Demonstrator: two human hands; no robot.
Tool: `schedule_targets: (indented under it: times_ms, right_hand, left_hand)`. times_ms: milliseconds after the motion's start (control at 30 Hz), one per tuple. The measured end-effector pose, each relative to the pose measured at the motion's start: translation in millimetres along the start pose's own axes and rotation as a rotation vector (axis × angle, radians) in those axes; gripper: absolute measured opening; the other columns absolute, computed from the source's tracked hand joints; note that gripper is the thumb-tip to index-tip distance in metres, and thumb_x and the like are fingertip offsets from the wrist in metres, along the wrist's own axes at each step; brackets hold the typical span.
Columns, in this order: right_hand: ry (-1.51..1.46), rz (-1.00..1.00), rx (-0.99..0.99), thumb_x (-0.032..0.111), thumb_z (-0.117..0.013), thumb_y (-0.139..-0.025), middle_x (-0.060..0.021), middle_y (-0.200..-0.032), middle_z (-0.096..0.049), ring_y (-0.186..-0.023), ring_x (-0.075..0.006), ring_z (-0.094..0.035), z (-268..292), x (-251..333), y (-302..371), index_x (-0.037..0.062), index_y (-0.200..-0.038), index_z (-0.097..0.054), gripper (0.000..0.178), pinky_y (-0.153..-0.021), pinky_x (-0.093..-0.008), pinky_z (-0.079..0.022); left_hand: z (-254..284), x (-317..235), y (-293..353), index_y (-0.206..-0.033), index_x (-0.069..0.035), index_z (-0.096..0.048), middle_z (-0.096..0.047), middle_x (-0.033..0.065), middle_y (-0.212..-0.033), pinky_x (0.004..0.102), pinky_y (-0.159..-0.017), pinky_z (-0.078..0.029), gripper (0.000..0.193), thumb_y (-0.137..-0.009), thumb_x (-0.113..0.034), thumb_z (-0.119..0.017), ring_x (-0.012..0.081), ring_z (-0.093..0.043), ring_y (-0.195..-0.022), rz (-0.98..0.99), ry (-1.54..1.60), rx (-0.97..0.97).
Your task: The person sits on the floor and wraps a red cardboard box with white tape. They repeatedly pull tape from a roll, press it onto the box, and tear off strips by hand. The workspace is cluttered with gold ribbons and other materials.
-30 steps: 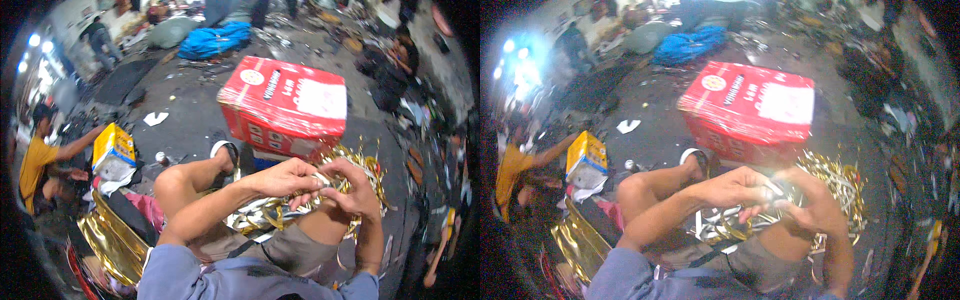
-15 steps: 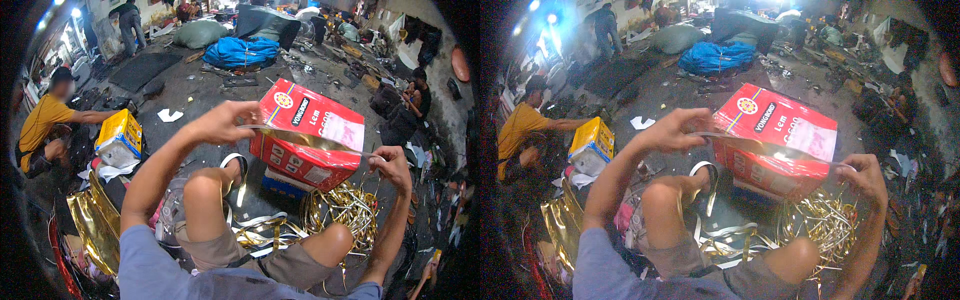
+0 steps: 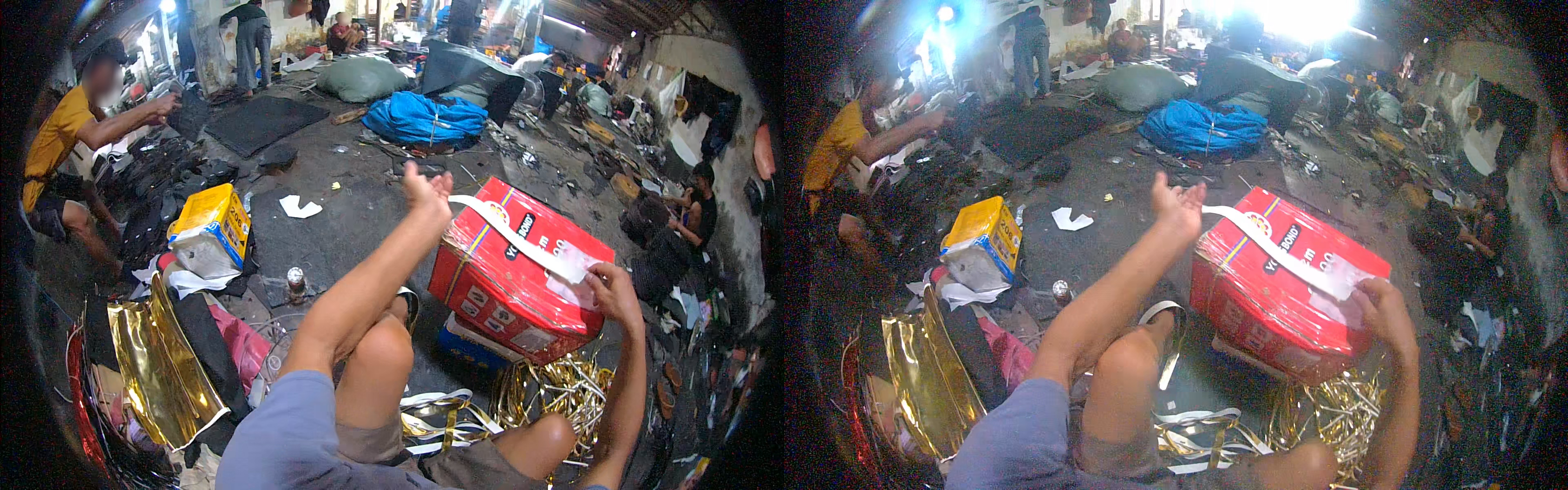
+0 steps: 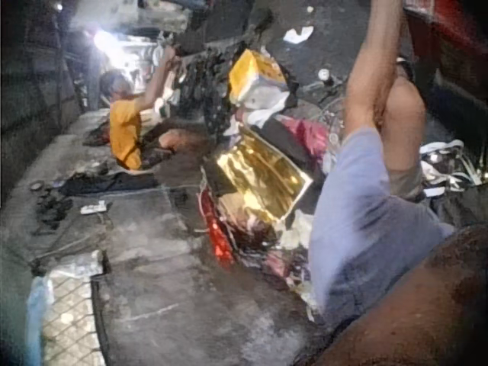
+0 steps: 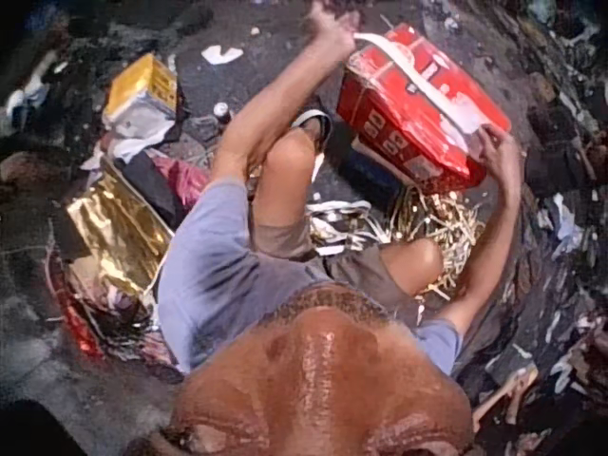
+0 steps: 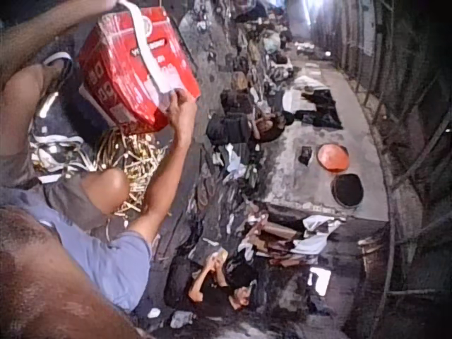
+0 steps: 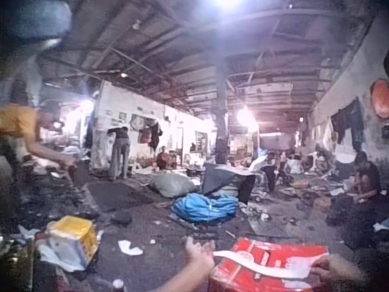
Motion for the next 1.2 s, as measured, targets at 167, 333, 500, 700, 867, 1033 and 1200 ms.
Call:
schedule_targets:
  times_ms: [167, 333, 500, 700, 867, 1033, 1200]
  right_hand:
    - [0.164, -0.207, -0.127, 0.015, -0.082, -0.078, -0.0118, -0.079, -0.071, -0.074, -0.0212, -0.070, -1, 28, 7, -0.0010, -0.095, -0.071, 0.026, -0.071, -0.0355, -0.054]
    - [0.070, -0.242, -0.327, 0.011, -0.083, -0.078, -0.0086, -0.079, -0.069, -0.069, -0.0162, -0.063, -2, 23, 23, 0.0003, -0.091, -0.067, 0.023, -0.066, -0.0329, -0.051]
    - [-0.048, -0.227, -0.349, 0.008, -0.080, -0.082, -0.0090, -0.082, -0.070, -0.073, -0.0167, -0.065, 9, 13, 43, -0.0005, -0.095, -0.070, 0.019, -0.067, -0.0322, -0.050]
    - [0.126, -0.042, -0.417, 0.006, -0.078, -0.084, -0.0070, -0.086, -0.064, -0.072, -0.0155, -0.057, 4, 10, 54, -0.0001, -0.098, -0.075, 0.015, -0.065, -0.0313, -0.044]
    - [0.104, -0.069, -0.395, 0.005, -0.078, -0.084, -0.0085, -0.087, -0.061, -0.073, -0.0187, -0.058, 7, 6, 61, -0.0002, -0.100, -0.077, 0.017, -0.064, -0.0330, -0.045]
    - [0.068, -0.076, -0.357, 0.005, -0.079, -0.085, -0.0103, -0.088, -0.061, -0.076, -0.0210, -0.060, 10, 10, 65, -0.0001, -0.098, -0.079, 0.014, -0.065, -0.0345, -0.047]
    - [0.080, -0.024, -0.327, 0.005, -0.075, -0.088, -0.0077, -0.084, -0.057, -0.071, -0.0162, -0.053, 9, 19, 62, -0.0039, -0.096, -0.077, 0.012, -0.063, -0.0312, -0.042]
  left_hand:
    - [-10, 125, 89, -0.130, -0.002, -0.058, -0.064, 0.0228, -0.121, 0.0433, -0.105, -0.049, 0.052, -0.080, -0.010, -0.070, 0.0349, -0.064, -0.117, -0.868, -1.087, 1.239]
    - [7, 201, 153, -0.122, 0.001, -0.064, -0.070, 0.0240, -0.113, 0.0471, -0.094, -0.054, 0.038, -0.086, -0.010, -0.067, 0.0399, -0.068, -0.108, -0.300, -1.388, 1.549]
    - [20, 212, 159, -0.107, 0.001, -0.071, -0.072, 0.0232, -0.101, 0.0457, -0.086, -0.056, 0.026, -0.087, -0.015, -0.071, 0.0383, -0.071, -0.099, -0.451, -1.298, 1.410]
    - [28, 215, 150, -0.099, -0.001, -0.072, -0.071, 0.0189, -0.097, 0.0449, -0.083, -0.057, 0.019, -0.088, -0.016, -0.071, 0.0369, -0.071, -0.094, -0.532, -1.208, 1.441]
    - [31, 216, 153, -0.096, -0.002, -0.072, -0.066, 0.0162, -0.099, 0.0474, -0.082, -0.055, 0.017, -0.089, -0.017, -0.070, 0.0384, -0.068, -0.093, -0.726, -1.234, 1.485]
    - [33, 219, 152, -0.093, -0.002, -0.072, -0.064, 0.0173, -0.100, 0.0485, -0.082, -0.054, 0.016, -0.089, -0.018, -0.070, 0.0393, -0.066, -0.092, -0.737, -1.216, 1.547]
    - [31, 219, 145, -0.084, 0.000, -0.072, -0.064, 0.0199, -0.091, 0.0468, -0.079, -0.053, 0.017, -0.082, -0.017, -0.072, 0.0379, -0.066, -0.088, -0.672, -1.161, 1.517]
Point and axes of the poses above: each hand's wrist, its own y-axis away from the middle knuckle, its own z-axis out of the back of the hand, x = y × z, the point moved 2 cm from there along -y, towards the middle knuckle
